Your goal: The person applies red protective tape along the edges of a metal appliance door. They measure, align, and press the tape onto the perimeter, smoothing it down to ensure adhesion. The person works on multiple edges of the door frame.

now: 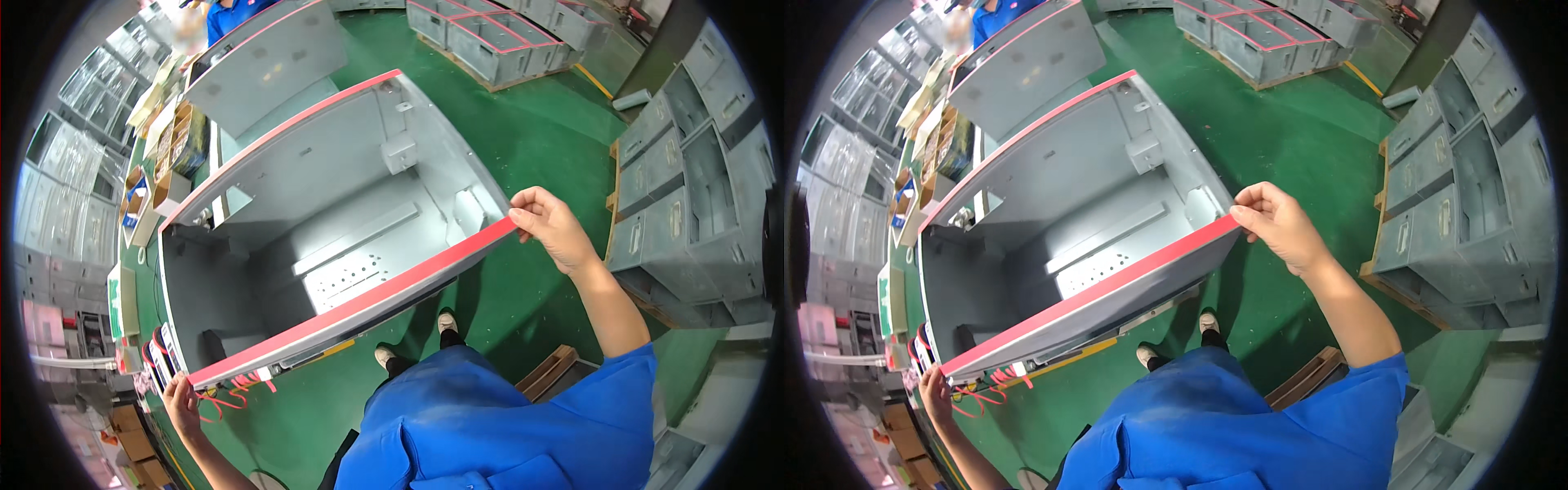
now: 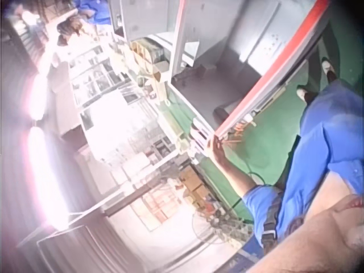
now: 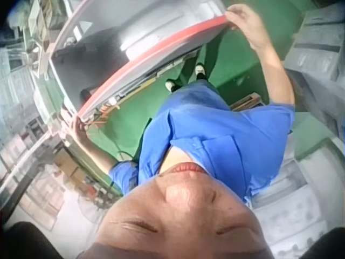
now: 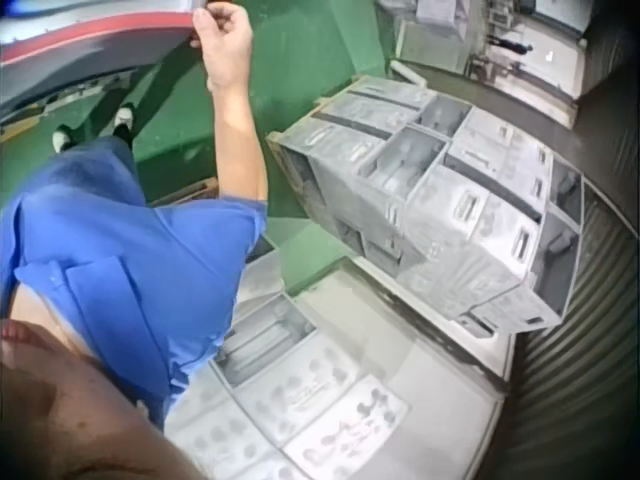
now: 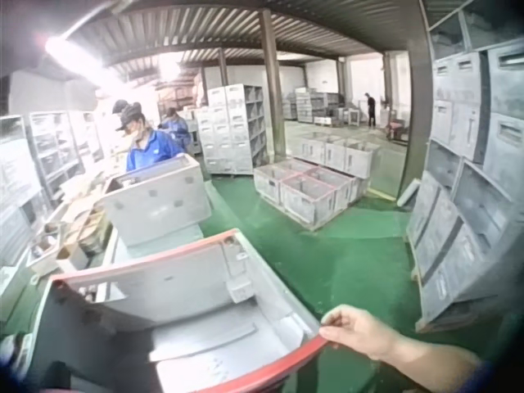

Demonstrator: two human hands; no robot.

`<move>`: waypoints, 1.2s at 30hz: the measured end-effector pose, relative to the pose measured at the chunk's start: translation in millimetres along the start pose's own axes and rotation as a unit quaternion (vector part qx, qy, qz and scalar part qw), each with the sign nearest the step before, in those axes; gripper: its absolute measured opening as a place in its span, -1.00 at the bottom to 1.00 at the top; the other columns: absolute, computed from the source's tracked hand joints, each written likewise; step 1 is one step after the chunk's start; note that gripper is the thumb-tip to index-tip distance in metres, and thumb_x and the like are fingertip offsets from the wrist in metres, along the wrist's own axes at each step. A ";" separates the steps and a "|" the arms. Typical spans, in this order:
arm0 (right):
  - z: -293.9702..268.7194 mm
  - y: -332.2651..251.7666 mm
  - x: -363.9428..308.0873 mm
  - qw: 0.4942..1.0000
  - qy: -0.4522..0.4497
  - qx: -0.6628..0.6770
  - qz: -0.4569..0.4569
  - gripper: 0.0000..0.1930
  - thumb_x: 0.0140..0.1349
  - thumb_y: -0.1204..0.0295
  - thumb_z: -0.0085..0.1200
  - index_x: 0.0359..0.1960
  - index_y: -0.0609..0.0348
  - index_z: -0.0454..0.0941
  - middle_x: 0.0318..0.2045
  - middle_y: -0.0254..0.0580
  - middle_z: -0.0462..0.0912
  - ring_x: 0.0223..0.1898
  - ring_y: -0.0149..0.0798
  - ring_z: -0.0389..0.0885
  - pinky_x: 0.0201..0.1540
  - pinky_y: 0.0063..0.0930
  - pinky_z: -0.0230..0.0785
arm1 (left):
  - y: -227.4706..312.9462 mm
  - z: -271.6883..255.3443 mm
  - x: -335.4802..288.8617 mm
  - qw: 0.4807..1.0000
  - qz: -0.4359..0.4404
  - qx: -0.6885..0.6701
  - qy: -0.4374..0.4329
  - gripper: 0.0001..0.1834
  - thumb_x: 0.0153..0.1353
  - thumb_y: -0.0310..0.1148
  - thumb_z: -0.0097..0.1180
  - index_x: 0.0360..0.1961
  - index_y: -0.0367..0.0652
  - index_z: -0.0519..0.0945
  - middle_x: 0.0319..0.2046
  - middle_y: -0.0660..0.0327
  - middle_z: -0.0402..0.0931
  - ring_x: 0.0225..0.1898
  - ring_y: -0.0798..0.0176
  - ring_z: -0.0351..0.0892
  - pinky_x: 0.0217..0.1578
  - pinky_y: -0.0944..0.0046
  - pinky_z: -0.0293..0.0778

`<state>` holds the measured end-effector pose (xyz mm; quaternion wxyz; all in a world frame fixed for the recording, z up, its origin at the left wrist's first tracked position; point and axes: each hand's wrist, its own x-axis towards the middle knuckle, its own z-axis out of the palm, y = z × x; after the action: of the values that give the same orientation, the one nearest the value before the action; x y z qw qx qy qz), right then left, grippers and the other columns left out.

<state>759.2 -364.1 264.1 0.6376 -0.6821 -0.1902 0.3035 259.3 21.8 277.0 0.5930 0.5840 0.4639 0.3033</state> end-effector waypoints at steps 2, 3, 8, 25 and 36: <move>-1.0 2.2 1.6 1.000 -0.005 -0.001 -0.007 -0.78 0.12 0.37 0.08 -0.28 0.22 0.39 -0.42 -0.35 0.47 -0.41 -0.55 0.40 -0.40 -0.66 0.27 | -1.7 -2.8 1.5 1.000 0.008 -0.001 -0.022 -0.94 0.10 -0.48 0.05 -0.48 -0.21 0.46 -0.72 0.51 0.22 -0.78 0.68 -0.01 -0.82 0.63 -0.14; -0.3 2.2 2.0 1.000 -0.007 -0.008 -0.013 -0.78 0.12 0.37 0.08 -0.28 0.21 0.39 -0.42 -0.35 0.47 -0.41 -0.56 0.40 -0.40 -0.66 0.27 | -1.5 -2.1 0.4 1.000 0.006 0.002 -0.010 -0.95 0.10 -0.48 0.05 -0.47 -0.21 0.47 -0.72 0.50 0.23 -0.77 0.68 0.01 -0.81 0.64 -0.13; 3.1 1.2 2.1 0.999 0.001 -0.025 -0.023 -0.78 0.11 0.36 0.08 -0.30 0.22 0.39 -0.43 -0.37 0.47 -0.41 -0.56 0.39 -0.39 -0.67 0.26 | -3.2 2.4 -3.8 0.999 0.016 0.020 0.041 -0.94 0.09 -0.48 0.05 -0.45 -0.25 0.48 -0.67 0.42 0.34 -0.74 0.64 0.15 -0.78 0.65 -0.02; 4.7 7.0 0.2 0.998 0.012 -0.034 -0.048 -0.80 0.15 0.39 0.03 -0.25 0.21 0.38 -0.45 -0.39 0.45 -0.44 -0.57 0.38 -0.40 -0.70 0.23 | -0.3 6.4 -3.7 0.999 0.046 0.008 -0.010 -0.90 0.06 -0.52 0.08 -0.56 -0.23 0.46 -0.56 0.31 0.37 -0.69 0.58 0.22 -0.74 0.60 0.08; 44.8 13.0 -18.4 0.827 0.175 -0.380 -0.375 -0.77 0.11 0.55 -0.03 -0.17 0.31 0.41 -0.17 -0.09 0.46 -0.13 -0.19 0.43 -0.06 -0.40 0.28 | -2.2 11.2 -7.1 0.999 0.039 0.005 0.027 -0.92 0.04 -0.50 0.10 -0.54 -0.23 0.47 -0.54 0.32 0.40 -0.66 0.57 0.27 -0.72 0.60 0.13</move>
<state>714.4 -343.8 254.3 0.4149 -0.7886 -0.4168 -0.1793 266.3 10.6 275.0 0.5650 0.5960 0.4580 0.3403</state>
